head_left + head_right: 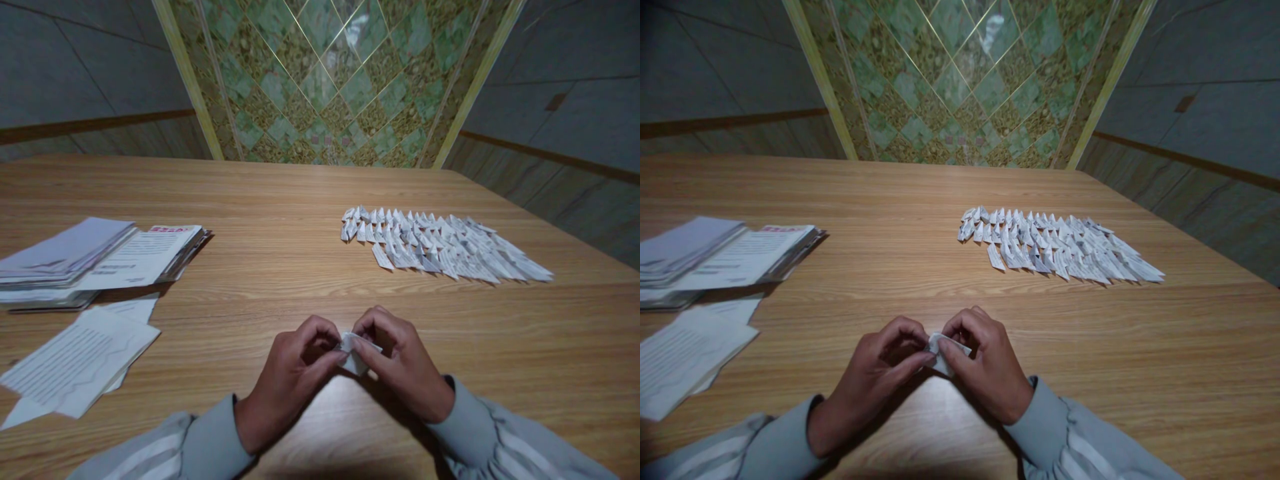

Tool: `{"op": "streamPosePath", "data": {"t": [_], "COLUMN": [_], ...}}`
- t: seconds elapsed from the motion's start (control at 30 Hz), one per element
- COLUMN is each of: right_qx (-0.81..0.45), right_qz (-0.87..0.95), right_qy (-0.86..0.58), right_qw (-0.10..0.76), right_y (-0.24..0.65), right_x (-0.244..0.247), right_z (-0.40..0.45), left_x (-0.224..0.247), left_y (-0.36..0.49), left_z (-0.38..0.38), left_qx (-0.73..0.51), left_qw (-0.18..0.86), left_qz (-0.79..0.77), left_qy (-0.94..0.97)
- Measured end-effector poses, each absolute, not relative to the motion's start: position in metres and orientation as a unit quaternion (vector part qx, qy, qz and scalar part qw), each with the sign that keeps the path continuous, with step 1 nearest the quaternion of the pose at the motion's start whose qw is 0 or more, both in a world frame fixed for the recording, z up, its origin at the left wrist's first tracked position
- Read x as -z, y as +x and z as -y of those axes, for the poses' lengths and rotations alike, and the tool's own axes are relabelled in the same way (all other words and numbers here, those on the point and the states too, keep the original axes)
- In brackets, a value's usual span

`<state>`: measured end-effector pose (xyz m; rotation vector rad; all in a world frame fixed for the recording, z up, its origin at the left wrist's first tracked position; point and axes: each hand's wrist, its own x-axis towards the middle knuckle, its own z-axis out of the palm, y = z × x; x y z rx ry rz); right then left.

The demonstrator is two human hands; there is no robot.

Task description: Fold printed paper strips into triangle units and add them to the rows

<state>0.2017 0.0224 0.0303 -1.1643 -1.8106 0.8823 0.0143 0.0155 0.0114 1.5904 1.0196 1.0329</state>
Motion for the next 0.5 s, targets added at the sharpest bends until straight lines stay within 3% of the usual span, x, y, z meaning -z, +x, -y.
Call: {"op": "streamPosePath", "data": {"t": [0.27, 0.5], "right_qx": [-0.374, -0.330], "right_qz": [0.688, 0.712], "right_qy": [-0.455, -0.456], "right_qw": [0.425, 0.419], "right_y": [0.2020, 0.2025], "right_x": [-0.0303, -0.0318], "right_z": [-0.0206, -0.0221], "left_x": [-0.0193, -0.0163], "left_y": [0.0178, 0.0147], "left_z": [-0.0169, -0.0172], "left_qx": [-0.418, -0.408], "left_qw": [0.534, 0.482], "left_qz": [-0.435, -0.426], "left_qy": [0.592, 0.647]}}
